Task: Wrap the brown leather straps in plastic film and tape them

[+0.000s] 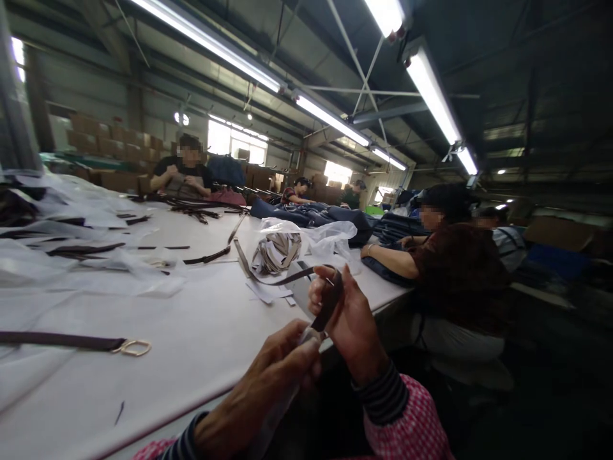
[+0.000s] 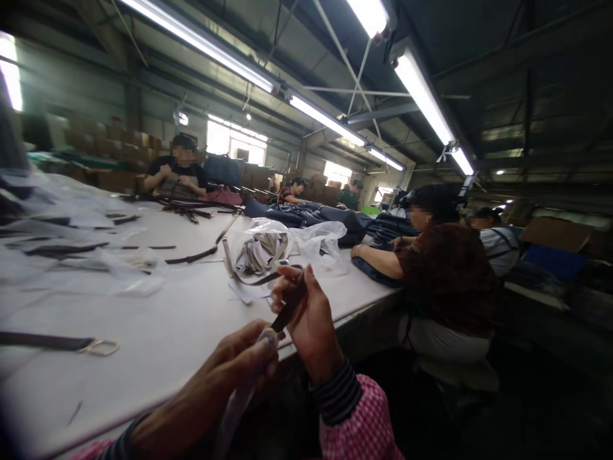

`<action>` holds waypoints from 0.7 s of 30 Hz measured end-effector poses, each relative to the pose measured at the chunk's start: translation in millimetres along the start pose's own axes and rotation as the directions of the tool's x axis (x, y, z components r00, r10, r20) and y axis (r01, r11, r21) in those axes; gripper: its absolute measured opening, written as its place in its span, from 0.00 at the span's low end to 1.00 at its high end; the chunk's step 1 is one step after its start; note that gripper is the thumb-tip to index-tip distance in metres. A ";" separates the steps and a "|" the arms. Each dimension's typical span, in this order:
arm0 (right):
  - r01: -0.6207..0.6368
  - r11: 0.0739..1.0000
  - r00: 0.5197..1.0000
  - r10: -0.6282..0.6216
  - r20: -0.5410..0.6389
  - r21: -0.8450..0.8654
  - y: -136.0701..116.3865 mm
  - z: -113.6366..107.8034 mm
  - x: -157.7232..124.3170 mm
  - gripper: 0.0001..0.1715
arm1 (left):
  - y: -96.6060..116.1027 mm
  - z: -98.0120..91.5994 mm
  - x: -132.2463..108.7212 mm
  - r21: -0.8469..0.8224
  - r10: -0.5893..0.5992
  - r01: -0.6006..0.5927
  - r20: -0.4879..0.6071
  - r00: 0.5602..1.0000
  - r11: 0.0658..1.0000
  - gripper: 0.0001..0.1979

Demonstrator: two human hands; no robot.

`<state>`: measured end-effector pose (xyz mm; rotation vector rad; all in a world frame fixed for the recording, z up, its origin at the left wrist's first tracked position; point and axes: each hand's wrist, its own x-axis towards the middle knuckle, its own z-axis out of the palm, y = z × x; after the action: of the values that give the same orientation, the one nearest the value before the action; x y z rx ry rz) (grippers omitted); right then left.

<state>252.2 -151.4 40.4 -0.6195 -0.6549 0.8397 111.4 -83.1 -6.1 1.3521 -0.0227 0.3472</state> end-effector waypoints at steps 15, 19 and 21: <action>0.173 0.759 0.984 -0.104 0.145 -0.627 -4.3 38.7 -53.1 0.25 | 32.2 18.2 -21.7 0.126 0.164 -0.129 -0.321 0.933 0.984 0.24; 0.062 0.791 0.988 0.040 0.152 -0.609 8.3 34.3 -55.6 0.27 | 30.9 22.3 -28.5 0.148 0.233 -0.192 -0.349 0.908 0.970 0.22; -0.006 0.917 0.994 0.048 0.094 -0.399 11.3 30.7 -38.8 0.30 | 20.3 23.5 -34.1 0.221 0.271 -0.196 -0.393 0.879 0.955 0.23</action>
<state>205.1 -170.2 41.5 -0.9608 -0.9253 0.7711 78.1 -109.9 11.1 1.4271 0.2101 0.8603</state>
